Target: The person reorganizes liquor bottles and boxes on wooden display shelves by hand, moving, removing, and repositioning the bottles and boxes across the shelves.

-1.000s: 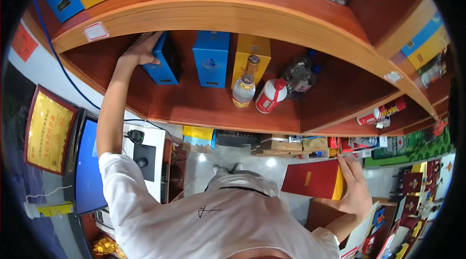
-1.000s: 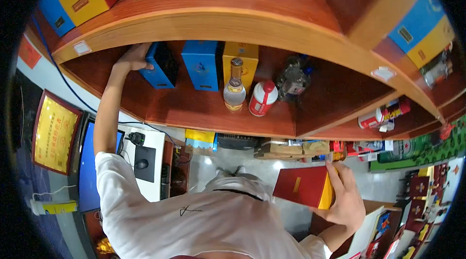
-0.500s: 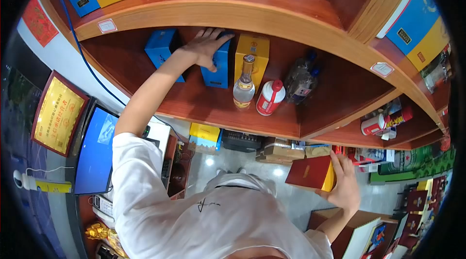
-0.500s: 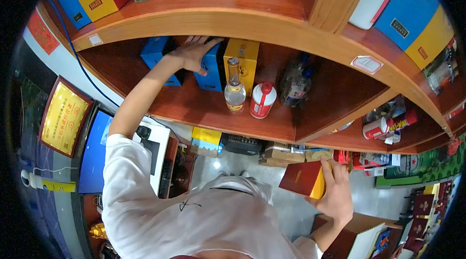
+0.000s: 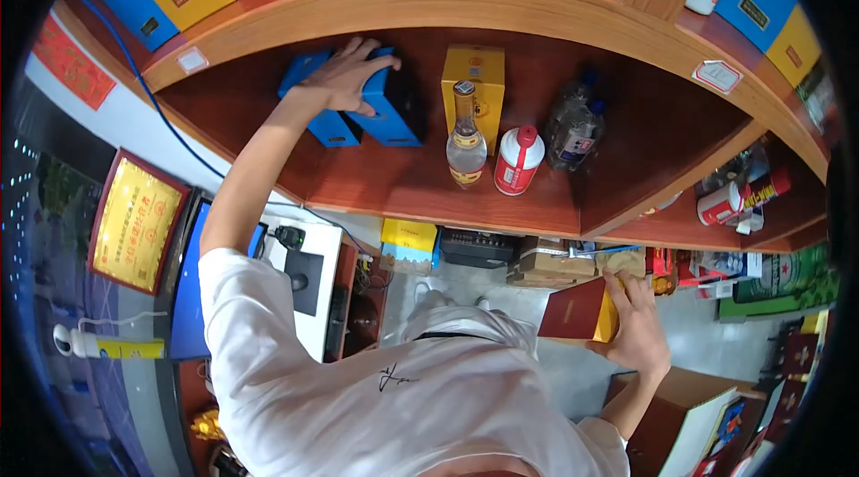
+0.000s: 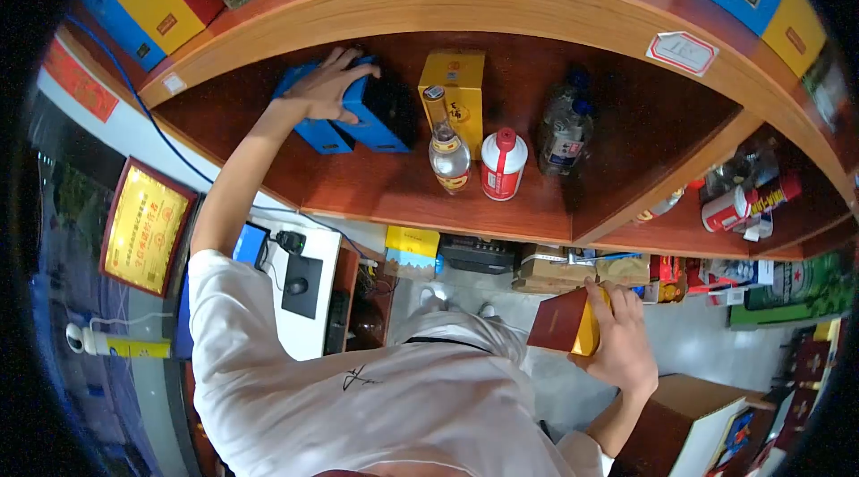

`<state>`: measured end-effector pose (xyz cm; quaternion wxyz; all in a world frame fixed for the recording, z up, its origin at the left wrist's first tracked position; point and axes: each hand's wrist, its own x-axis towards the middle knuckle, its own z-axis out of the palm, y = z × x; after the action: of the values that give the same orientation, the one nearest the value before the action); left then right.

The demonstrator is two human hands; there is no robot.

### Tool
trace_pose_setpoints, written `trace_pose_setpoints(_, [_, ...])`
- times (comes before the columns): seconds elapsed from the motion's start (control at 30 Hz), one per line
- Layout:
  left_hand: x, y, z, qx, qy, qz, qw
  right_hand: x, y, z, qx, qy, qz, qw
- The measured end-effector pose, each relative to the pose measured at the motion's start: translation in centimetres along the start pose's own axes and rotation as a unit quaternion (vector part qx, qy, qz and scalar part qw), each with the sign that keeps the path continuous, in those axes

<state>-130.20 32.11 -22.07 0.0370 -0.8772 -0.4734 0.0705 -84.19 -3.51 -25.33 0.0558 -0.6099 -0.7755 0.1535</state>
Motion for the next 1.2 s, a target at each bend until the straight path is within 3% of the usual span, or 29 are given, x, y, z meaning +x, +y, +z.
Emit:
trace_pose_setpoints(0.1, [-1.1, -2.3, -0.7, 0.043, -0.022, 0.01, 0.999, 0.5, -2.1, 0.2, 0.0, 0.01, 0.019, 1.0])
trace_pose_setpoints(0.33, [-0.6, -4.0, 0.8, -0.042, -0.028, -0.016, 0.999, 4.9, -7.9, -0.2, -0.034, -0.007, -0.049, 0.998])
trace_pose_setpoints(0.47, [-1.5, -3.5, 3.3, -0.015, 0.046, -0.029, 0.998, 8.0, -12.8, -1.8, -0.018, 0.004, -0.131, 0.991])
trace_pose_setpoints(0.53, [-3.4, -2.8, 4.9, -0.031, 0.182, 0.0, 0.983, 10.1, -15.7, -3.1, -0.014, -0.016, -0.185, 0.982])
trace_pose_setpoints(0.57, [-4.7, -2.1, 5.8, -0.042, 0.25, 0.014, 0.967, 11.2, -16.9, -3.5, -0.01, -0.017, -0.208, 0.978])
trace_pose_setpoints(0.67, [-9.9, 1.2, 7.3, -0.318, 0.311, 0.044, 0.894, 15.1, -20.3, -4.8, -0.005, -0.003, -0.263, 0.965])
trace_pose_setpoints(0.7, [-11.7, 2.0, 8.1, -0.38, 0.295, 0.038, 0.876, 16.5, -21.4, -5.2, -0.004, 0.003, -0.28, 0.96])
trace_pose_setpoints(0.77, [-14.0, 3.1, 11.8, -0.624, 0.195, 0.053, 0.755, 19.5, -23.6, -5.6, -0.012, 0.002, -0.291, 0.957])
trace_pose_setpoints(0.87, [-14.9, 5.1, 17.3, -0.69, 0.185, 0.113, 0.69, 23.7, -26.4, -5.3, -0.043, -0.003, -0.29, 0.956])
trace_pose_setpoints(0.9, [-14.9, 6.2, 18.2, -0.72, 0.203, 0.057, 0.661, 25.0, -27.1, -5.1, -0.057, -0.002, -0.287, 0.956])
trace_pose_setpoints(1.0, [-13.9, 5.3, 18.2, -0.545, 0.349, -0.013, 0.762, 29.1, -27.8, -4.7, -0.124, -0.025, -0.285, 0.95])
trace_pose_setpoints(1.03, [-13.7, 5.3, 17.6, -0.52, 0.345, -0.023, 0.781, 30.3, -27.9, -4.9, -0.105, -0.048, -0.262, 0.958])
trace_pose_setpoints(1.13, [-11.3, 6.3, 18.7, -0.527, 0.302, -0.092, 0.789, 33.4, -27.6, -5.1, -0.077, -0.076, -0.227, 0.968])
trace_pose_setpoints(1.17, [-10.2, 6.9, 18.7, -0.587, 0.319, -0.101, 0.737, 34.5, -27.1, -4.8, -0.093, -0.058, -0.241, 0.964])
trace_pose_setpoints(1.2, [-9.2, 7.0, 19.2, -0.59, 0.318, -0.109, 0.734, 35.2, -26.8, -5.0, -0.108, -0.04, -0.255, 0.96])
